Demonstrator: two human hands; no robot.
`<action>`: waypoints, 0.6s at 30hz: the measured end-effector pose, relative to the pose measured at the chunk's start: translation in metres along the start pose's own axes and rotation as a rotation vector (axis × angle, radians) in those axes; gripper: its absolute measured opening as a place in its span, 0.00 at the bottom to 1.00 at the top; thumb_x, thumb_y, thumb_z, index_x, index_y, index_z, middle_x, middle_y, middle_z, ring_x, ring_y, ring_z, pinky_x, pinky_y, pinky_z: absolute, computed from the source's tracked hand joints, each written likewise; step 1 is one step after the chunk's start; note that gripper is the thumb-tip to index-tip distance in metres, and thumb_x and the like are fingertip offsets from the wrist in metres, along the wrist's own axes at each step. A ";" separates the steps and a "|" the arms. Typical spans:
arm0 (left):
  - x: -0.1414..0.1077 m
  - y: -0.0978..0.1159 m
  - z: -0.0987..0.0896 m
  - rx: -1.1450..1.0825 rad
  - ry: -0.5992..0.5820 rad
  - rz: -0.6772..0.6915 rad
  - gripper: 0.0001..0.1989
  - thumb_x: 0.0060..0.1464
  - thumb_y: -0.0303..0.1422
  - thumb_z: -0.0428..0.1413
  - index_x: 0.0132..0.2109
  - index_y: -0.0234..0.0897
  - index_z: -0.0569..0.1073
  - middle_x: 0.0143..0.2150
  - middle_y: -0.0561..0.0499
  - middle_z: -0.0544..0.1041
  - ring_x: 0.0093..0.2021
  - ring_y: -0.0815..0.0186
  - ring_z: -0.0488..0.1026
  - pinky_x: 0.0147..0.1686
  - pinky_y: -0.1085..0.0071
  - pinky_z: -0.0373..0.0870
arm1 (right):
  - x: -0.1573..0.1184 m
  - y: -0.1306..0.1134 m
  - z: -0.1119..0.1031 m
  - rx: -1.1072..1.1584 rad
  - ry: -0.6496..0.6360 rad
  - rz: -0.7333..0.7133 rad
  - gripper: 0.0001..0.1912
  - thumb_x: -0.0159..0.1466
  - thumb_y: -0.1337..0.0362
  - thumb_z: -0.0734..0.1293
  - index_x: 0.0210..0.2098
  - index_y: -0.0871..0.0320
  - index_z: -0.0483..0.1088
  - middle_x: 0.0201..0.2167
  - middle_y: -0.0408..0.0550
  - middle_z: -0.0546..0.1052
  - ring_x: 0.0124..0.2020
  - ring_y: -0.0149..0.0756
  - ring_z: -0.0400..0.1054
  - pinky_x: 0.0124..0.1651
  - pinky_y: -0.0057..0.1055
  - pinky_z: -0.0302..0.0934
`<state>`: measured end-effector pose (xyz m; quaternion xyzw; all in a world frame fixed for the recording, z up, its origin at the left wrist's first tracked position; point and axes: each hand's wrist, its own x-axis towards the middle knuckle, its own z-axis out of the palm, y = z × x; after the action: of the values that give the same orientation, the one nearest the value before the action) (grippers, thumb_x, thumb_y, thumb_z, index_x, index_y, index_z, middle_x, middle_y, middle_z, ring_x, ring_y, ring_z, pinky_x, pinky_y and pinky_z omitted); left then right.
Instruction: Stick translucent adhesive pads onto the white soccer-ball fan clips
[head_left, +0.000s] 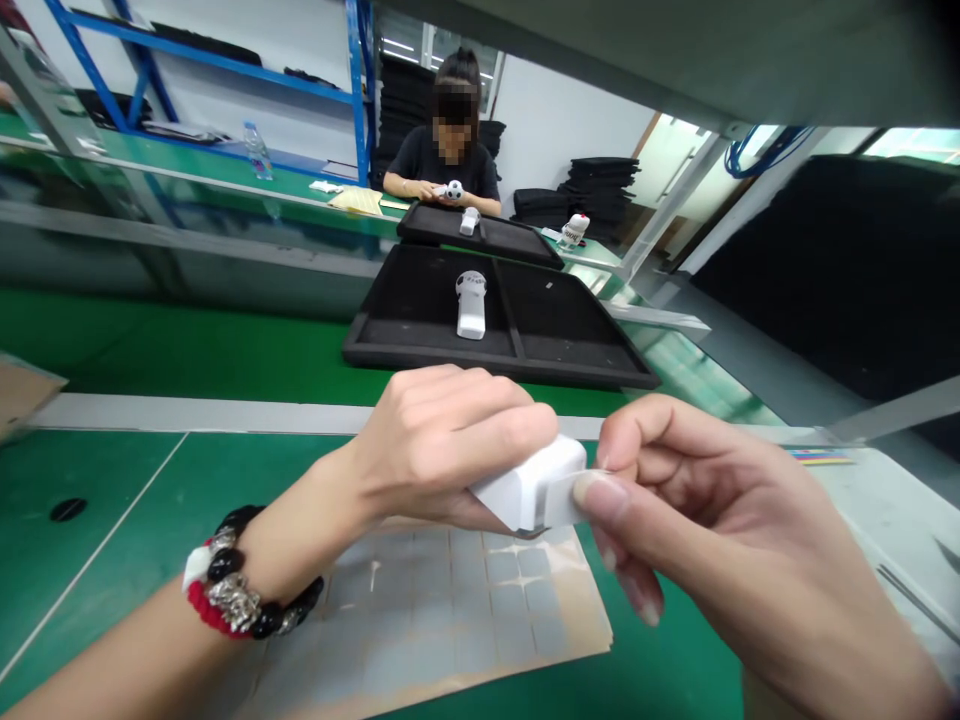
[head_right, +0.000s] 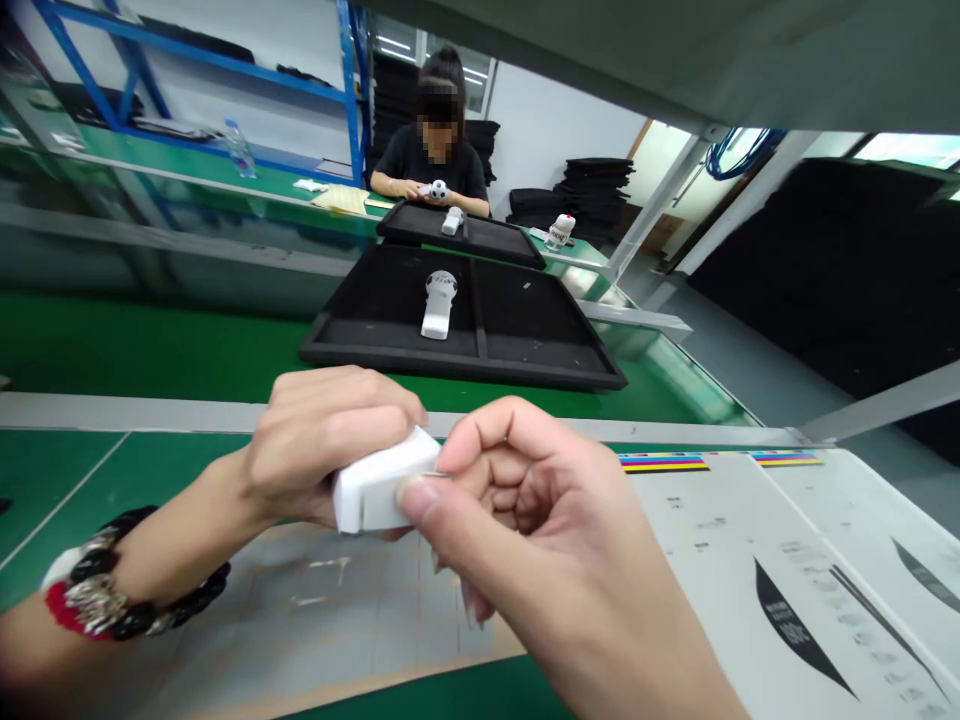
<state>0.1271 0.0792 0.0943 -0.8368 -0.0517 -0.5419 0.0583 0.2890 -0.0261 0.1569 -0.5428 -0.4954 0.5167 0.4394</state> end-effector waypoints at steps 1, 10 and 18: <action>0.000 0.000 0.000 0.015 0.009 0.011 0.13 0.63 0.42 0.52 0.39 0.36 0.67 0.30 0.52 0.77 0.27 0.70 0.74 0.28 0.74 0.68 | -0.001 -0.001 0.001 0.010 0.013 0.045 0.14 0.56 0.63 0.78 0.28 0.56 0.68 0.18 0.36 0.72 0.17 0.20 0.63 0.19 0.11 0.60; 0.003 0.000 -0.001 0.051 0.030 0.042 0.13 0.65 0.40 0.50 0.37 0.35 0.68 0.28 0.52 0.76 0.25 0.71 0.72 0.26 0.73 0.66 | 0.000 -0.003 0.000 0.128 -0.067 0.133 0.13 0.57 0.65 0.77 0.29 0.56 0.68 0.17 0.35 0.72 0.15 0.19 0.62 0.19 0.12 0.58; 0.002 -0.001 -0.001 0.051 0.035 0.040 0.13 0.64 0.41 0.50 0.37 0.35 0.68 0.29 0.51 0.76 0.25 0.70 0.72 0.27 0.74 0.66 | 0.001 -0.002 0.000 0.136 -0.081 0.126 0.15 0.57 0.64 0.78 0.30 0.56 0.67 0.17 0.35 0.73 0.15 0.20 0.62 0.18 0.12 0.58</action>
<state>0.1274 0.0798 0.0965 -0.8265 -0.0479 -0.5534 0.0915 0.2885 -0.0253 0.1583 -0.5205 -0.4414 0.5970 0.4216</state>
